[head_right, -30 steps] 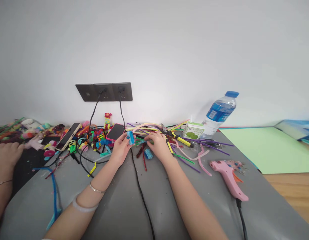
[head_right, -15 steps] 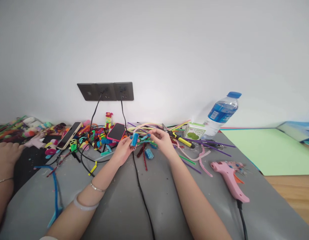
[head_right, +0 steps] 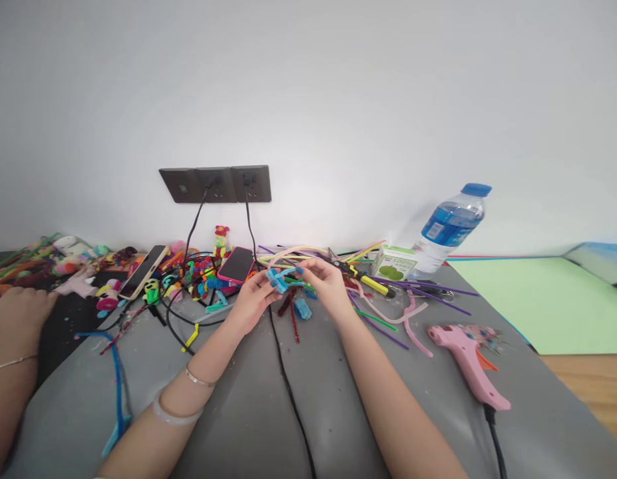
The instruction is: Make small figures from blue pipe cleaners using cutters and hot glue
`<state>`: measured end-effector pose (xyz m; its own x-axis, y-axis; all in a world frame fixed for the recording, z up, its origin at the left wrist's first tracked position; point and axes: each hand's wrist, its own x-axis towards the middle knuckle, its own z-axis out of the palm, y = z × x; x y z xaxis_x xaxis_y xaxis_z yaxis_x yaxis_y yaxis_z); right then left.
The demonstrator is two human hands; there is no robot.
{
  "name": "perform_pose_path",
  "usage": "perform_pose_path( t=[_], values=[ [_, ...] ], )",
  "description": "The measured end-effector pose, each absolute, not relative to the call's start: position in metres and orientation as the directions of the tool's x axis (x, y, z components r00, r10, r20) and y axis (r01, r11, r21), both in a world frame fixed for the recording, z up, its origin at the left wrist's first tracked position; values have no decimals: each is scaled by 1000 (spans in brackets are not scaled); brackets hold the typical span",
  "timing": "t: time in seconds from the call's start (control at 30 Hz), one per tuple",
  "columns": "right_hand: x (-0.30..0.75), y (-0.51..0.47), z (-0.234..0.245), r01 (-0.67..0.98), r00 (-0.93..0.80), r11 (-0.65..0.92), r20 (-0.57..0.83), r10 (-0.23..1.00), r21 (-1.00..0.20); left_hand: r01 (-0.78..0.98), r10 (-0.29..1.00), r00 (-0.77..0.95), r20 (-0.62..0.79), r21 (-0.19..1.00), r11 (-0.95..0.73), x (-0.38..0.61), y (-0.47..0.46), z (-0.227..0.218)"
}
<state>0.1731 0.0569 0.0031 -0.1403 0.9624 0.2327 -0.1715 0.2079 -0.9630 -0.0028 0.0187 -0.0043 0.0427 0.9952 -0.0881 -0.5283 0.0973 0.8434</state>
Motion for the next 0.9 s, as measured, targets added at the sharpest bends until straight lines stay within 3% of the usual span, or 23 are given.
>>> perform_pose_path(
  t=[0.5,0.7,0.9],
  values=[
    [167,56,0,-169,-67,254,268,961,-952,-451,998,-53,-43,892,14,-2,18,-5],
    [167,57,0,-211,-26,257,268,963,-943,-214,995,-22,96,972,-99,-5,17,-4],
    [167,59,1,-235,39,274,272,961,-933,94,958,-25,286,955,-283,-5,13,-2]
  ],
)
